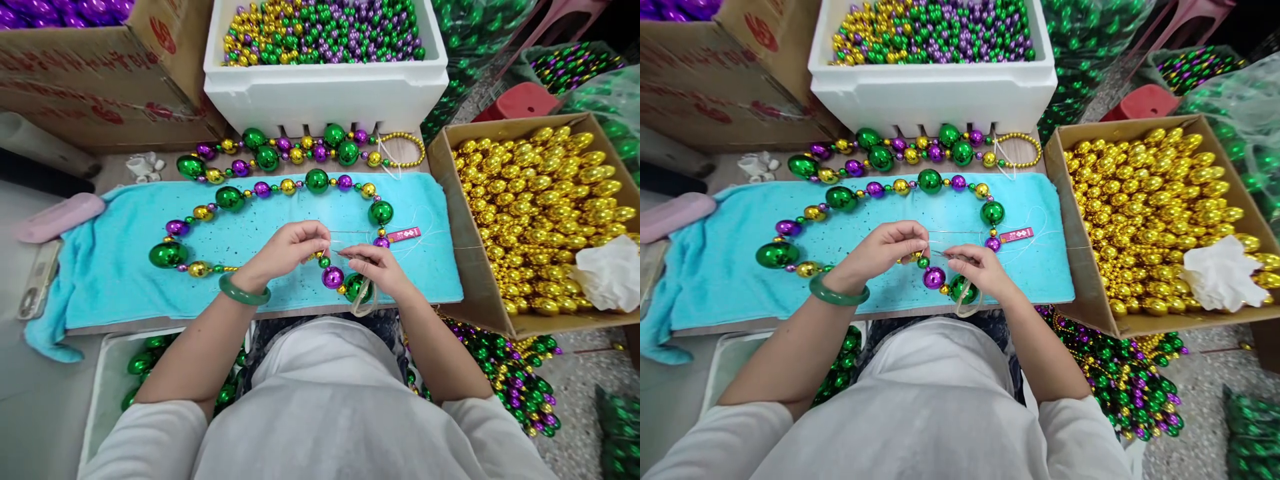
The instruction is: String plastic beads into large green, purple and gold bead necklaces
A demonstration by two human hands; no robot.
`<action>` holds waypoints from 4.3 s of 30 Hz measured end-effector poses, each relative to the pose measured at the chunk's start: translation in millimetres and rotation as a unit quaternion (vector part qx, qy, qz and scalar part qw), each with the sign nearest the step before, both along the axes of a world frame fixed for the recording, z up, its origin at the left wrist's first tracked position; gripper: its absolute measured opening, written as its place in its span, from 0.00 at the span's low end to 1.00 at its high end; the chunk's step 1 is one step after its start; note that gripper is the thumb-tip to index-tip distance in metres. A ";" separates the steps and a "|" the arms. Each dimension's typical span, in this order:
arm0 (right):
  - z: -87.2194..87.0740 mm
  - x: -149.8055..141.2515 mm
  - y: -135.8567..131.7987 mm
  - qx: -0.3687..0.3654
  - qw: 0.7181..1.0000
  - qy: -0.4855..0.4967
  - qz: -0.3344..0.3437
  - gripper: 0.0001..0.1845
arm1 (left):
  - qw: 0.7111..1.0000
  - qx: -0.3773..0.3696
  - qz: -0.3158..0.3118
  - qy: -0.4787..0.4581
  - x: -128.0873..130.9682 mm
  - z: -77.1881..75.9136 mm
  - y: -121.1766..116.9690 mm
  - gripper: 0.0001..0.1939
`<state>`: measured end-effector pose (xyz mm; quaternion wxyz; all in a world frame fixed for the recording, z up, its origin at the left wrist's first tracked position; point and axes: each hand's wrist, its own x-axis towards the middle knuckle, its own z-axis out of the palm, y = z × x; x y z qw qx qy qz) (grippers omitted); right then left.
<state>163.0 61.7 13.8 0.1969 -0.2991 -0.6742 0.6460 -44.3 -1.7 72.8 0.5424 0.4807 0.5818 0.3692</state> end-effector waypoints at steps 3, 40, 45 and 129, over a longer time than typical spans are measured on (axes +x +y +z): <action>-2.7 -3.6 1.6 -0.019 1.000 -0.009 -0.016 0.19 | 1.000 0.003 0.007 -0.006 0.8 -2.3 1.3 0.07; -14.8 -26.6 1.4 -0.021 0.997 0.062 -0.034 0.14 | 0.999 0.008 0.026 0.035 -0.2 -9.4 2.8 0.07; -10.6 -20.1 0.0 -0.031 0.998 0.057 -0.012 0.17 | 0.999 0.003 0.032 0.015 -0.5 -13.0 3.1 0.09; 4.6 -66.1 48.6 -0.045 0.998 0.019 0.034 0.24 | 0.950 0.060 0.219 -0.215 -17.4 -49.5 1.2 0.16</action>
